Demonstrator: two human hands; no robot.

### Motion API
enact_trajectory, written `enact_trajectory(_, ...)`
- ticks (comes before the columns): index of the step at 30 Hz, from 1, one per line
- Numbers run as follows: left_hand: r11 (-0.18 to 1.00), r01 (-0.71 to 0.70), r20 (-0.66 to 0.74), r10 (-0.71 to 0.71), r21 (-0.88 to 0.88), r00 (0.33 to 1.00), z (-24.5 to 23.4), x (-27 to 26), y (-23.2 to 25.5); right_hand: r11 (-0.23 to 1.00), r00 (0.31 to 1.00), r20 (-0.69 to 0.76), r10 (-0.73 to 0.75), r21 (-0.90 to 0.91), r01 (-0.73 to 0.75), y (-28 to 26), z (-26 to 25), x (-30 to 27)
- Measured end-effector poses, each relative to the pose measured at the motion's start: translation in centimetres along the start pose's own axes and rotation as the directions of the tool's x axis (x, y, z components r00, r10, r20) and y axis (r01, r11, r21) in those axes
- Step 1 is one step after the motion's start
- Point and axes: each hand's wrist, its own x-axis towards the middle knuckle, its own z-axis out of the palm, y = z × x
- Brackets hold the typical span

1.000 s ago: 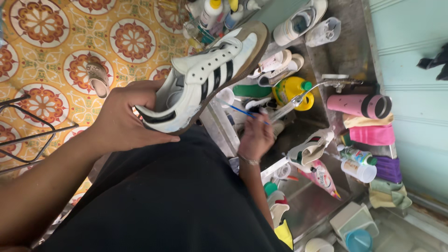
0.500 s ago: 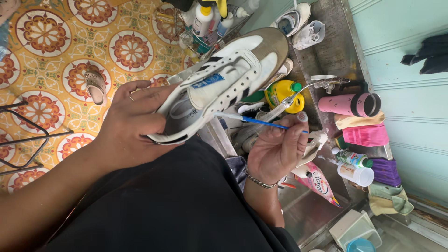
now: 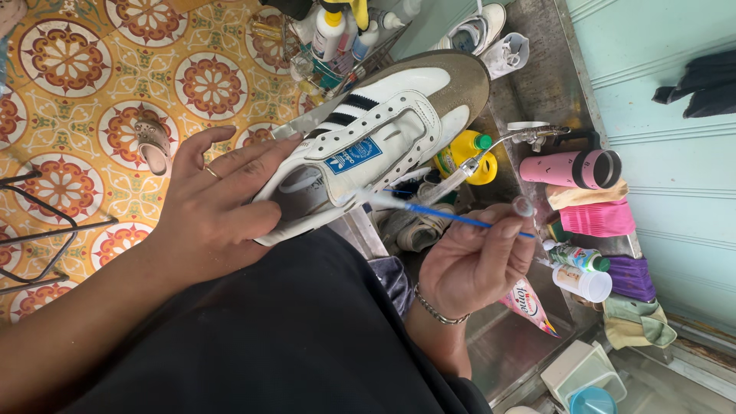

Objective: The person cleans a white sneaker with black stripes at a metal sink. They use a small brush to scrub the shoe's surface and a toothbrush to clean the crevices and laces. The person rinses the brushes and the shoe under running water from a faucet.

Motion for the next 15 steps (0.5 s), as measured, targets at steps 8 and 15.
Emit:
enact_trajectory(8, 1.000, -0.012, 0.011, 0.012, 0.016, 1.000, -0.9, 0.2, -1.9, 0.999, 0.998, -0.039, 0.041, -0.013, -0.041, 1.7, 1.7, 0.4)
enact_trajectory(15, 1.000, -0.028, 0.063, 0.027, 0.007, 0.998, -1.8, 1.0, -4.3, 0.991, 0.999, -0.045, 0.016, -0.134, -0.022, 3.1, 2.8, 0.3)
